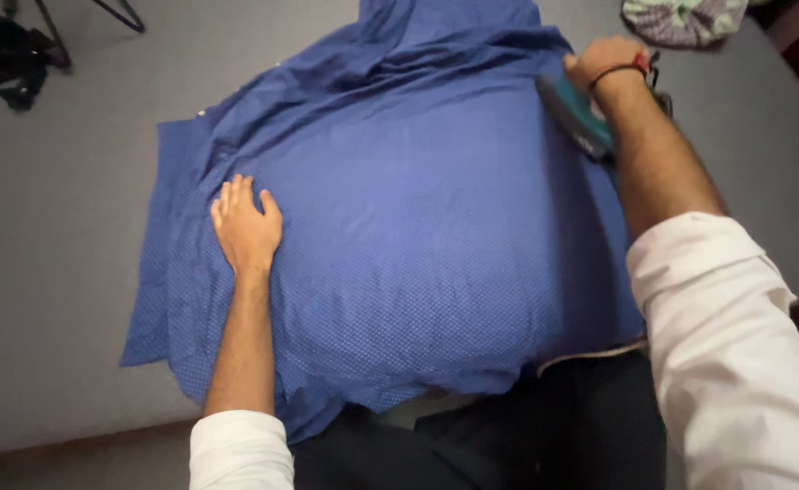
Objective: The person irons a blue patterned shirt laid out on a gray surface. They use a handheld electric iron to smooth the fabric, periodically adjusting the shirt with their left hand to remove wrinkles and reposition sections.
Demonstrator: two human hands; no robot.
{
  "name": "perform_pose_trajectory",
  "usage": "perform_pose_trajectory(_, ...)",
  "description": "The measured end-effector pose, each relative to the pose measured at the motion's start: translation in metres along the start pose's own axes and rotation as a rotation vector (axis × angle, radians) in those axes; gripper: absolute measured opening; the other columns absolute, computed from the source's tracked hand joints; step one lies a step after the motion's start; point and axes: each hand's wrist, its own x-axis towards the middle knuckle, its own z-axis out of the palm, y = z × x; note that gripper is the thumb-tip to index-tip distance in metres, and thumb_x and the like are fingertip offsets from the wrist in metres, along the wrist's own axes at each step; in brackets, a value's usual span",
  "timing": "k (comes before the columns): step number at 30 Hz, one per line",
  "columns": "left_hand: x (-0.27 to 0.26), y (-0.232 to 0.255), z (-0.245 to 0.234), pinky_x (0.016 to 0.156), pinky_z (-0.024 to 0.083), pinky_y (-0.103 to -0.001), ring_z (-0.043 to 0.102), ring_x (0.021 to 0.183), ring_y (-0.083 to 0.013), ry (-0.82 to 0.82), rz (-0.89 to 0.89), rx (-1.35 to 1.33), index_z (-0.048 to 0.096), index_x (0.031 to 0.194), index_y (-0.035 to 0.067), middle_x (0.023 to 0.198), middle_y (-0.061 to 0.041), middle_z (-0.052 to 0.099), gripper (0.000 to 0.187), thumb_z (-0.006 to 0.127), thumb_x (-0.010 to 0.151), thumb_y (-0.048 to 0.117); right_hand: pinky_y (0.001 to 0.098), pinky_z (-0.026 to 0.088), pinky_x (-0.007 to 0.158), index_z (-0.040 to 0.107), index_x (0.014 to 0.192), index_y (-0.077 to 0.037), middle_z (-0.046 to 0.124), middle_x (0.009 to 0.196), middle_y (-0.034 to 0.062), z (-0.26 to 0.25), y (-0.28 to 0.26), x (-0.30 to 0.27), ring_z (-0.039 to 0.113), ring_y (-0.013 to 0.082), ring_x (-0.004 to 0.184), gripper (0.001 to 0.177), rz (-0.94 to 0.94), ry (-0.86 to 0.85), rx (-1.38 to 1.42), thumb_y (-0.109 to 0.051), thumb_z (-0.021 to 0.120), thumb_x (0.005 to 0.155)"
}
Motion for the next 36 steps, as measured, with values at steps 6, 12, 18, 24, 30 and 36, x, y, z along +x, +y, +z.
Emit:
perform_pose_trajectory(6, -0.001, -0.005, 0.005, 0.118, 0.029, -0.049, 0.048, 0.142, -0.0353, 0.017, 0.022, 0.001, 0.066, 0.134, -0.004, 0.146, -0.021, 0.060, 0.046, 0.057, 0.101, 0.026, 0.0518, 0.050, 0.097, 0.073, 0.121, 0.003, 0.072, 0.119, 0.0269, -0.006, 0.004, -0.027, 0.068, 0.0411, 0.112, 0.081, 0.012, -0.306, 0.033, -0.071, 0.046, 0.100)
perform_pose_trajectory(12, -0.003, -0.013, 0.011, 0.118, 0.030, -0.050, 0.049, 0.141, -0.0376, 0.036, 0.055, -0.016, 0.067, 0.134, -0.006, 0.146, -0.023, 0.061, 0.045, 0.058, 0.103, 0.026, 0.0481, 0.056, 0.088, 0.076, 0.108, 0.012, 0.076, 0.107, 0.0286, -0.022, 0.013, -0.065, 0.074, 0.0407, 0.097, 0.092, -0.065, -0.447, 0.057, -0.077, 0.063, 0.086)
perform_pose_trajectory(18, -0.003, -0.015, 0.013, 0.117, 0.031, -0.051, 0.049, 0.141, -0.0382, 0.033, 0.062, -0.023, 0.067, 0.134, -0.005, 0.146, -0.023, 0.061, 0.045, 0.059, 0.103, 0.027, 0.0481, 0.055, 0.090, 0.075, 0.112, 0.009, 0.074, 0.112, 0.0291, -0.001, 0.016, -0.043, 0.073, 0.0427, 0.102, 0.086, -0.045, -0.365, 0.077, -0.072, 0.065, 0.086)
perform_pose_trajectory(24, 0.000, -0.011, 0.009, 0.118, 0.029, -0.050, 0.047, 0.143, -0.0357, -0.006, 0.024, -0.025, 0.066, 0.134, -0.005, 0.148, -0.020, 0.059, 0.046, 0.057, 0.102, 0.027, 0.0518, 0.055, 0.089, 0.076, 0.116, -0.002, 0.073, 0.117, 0.0239, 0.006, -0.001, -0.028, 0.070, 0.0412, 0.109, 0.072, -0.031, -0.103, -0.104, -0.068, 0.062, 0.091)
perform_pose_trajectory(30, -0.002, -0.005, 0.008, 0.118, 0.028, -0.049, 0.047, 0.142, -0.0349, 0.015, 0.026, 0.047, 0.064, 0.137, -0.004, 0.148, -0.019, 0.059, 0.048, 0.054, 0.101, 0.026, 0.0533, 0.056, 0.086, 0.076, 0.117, -0.005, 0.073, 0.114, 0.0246, -0.021, -0.010, -0.042, 0.070, 0.0419, 0.105, 0.067, -0.124, -0.025, -0.097, -0.065, 0.065, 0.089)
perform_pose_trajectory(36, -0.002, -0.008, 0.012, 0.120, 0.028, -0.047, 0.046, 0.143, -0.0338, 0.042, 0.036, 0.049, 0.063, 0.139, -0.004, 0.149, -0.018, 0.058, 0.049, 0.053, 0.102, 0.027, 0.0505, 0.058, 0.090, 0.077, 0.121, -0.013, 0.076, 0.110, 0.0211, -0.058, -0.024, -0.109, 0.072, 0.0407, 0.103, 0.069, -0.401, -0.139, -0.151, -0.072, 0.058, 0.090)
